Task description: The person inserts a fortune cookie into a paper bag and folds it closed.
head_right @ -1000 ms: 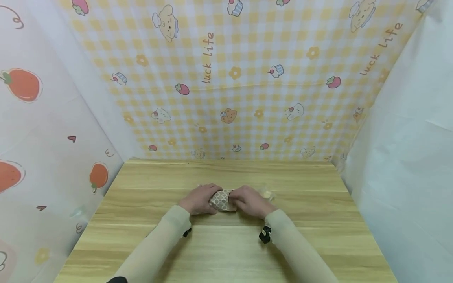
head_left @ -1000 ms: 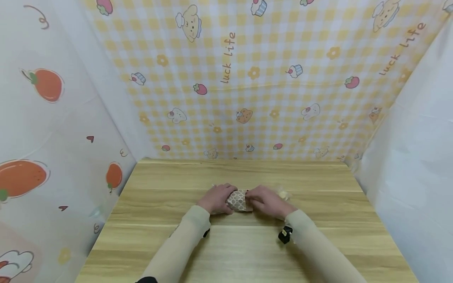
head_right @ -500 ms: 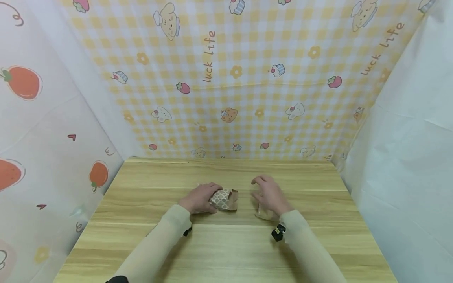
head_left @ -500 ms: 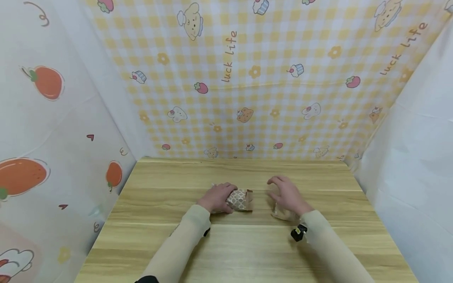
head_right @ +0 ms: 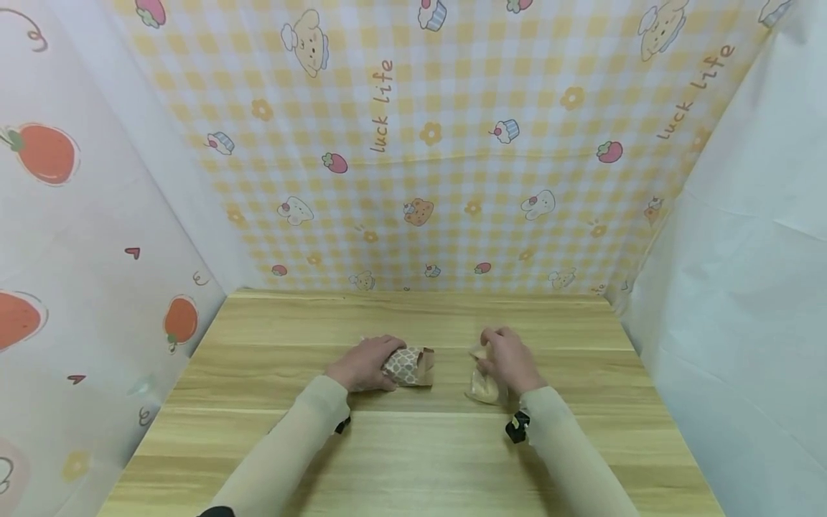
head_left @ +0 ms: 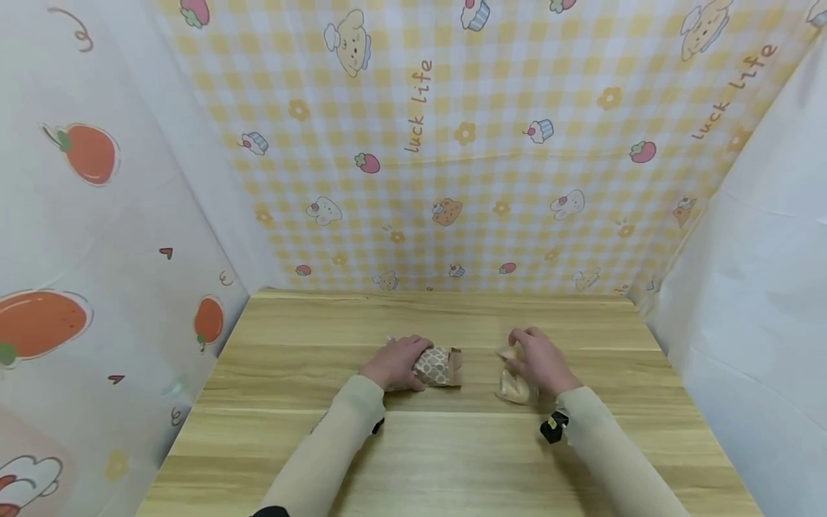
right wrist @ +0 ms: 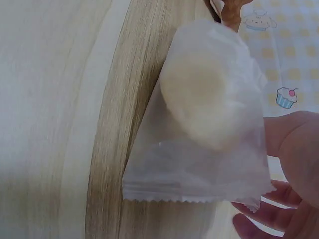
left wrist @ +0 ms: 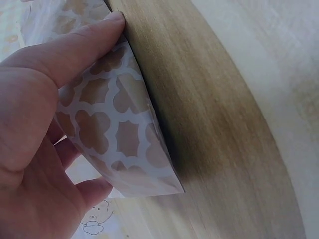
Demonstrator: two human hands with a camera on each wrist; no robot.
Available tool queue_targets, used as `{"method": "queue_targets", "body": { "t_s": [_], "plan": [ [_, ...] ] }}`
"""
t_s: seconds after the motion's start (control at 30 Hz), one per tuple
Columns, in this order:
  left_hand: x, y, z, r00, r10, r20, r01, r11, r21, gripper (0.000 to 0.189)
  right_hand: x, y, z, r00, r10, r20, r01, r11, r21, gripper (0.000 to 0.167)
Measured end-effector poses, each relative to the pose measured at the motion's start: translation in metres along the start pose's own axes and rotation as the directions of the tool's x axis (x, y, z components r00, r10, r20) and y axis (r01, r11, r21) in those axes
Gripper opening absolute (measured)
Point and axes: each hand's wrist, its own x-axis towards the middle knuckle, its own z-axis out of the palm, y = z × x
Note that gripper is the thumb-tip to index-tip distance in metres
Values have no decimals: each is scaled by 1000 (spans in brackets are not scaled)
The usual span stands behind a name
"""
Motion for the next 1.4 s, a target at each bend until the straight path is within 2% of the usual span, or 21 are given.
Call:
{"method": "queue_targets", "body": {
  "t_s": [0.27, 0.37, 0.5, 0.7, 0.87, 0.97, 1.2, 1.4],
  "plan": [
    [1, 0, 1, 1000, 0, -12, 0, 1000, -1, 83, -1, 9, 5, 1000, -4, 14, 3, 999, 49, 37],
    [1, 1, 0, 1000, 0, -11, 0, 1000, -1, 83, 0, 12, 7, 1000, -5, -15, 6, 998, 65, 33],
    [-1, 2, -1, 1000, -2, -10, 2, 1000, 1, 83, 1, 13, 7, 996, -54, -73, 60, 995, 80, 32],
    [-3, 4, -3, 1000, -6, -5, 6, 1000, 11, 83, 3, -4, 4, 987, -108, -120, 119, 989, 91, 33],
    [-4, 5, -3, 1000, -8, 0, 8, 1000, 14, 83, 6, -26, 3, 985, -149, -90, 159, 981, 113, 38],
    [-4, 4, -3, 1000, -12, 2, 12, 1000, 12, 84, 8, -37, 5, 982, -179, -53, 184, 976, 113, 35],
    [-2, 4, -3, 1000, -30, 2, 30, 1000, -8, 85, 12, -55, 16, 964, -260, 45, 255, 961, 105, 32],
    [-2, 5, -4, 999, -32, 14, 32, 999, -1, 86, 15, -63, 26, 969, -224, 103, 210, 968, 136, 33]
  ]
}}
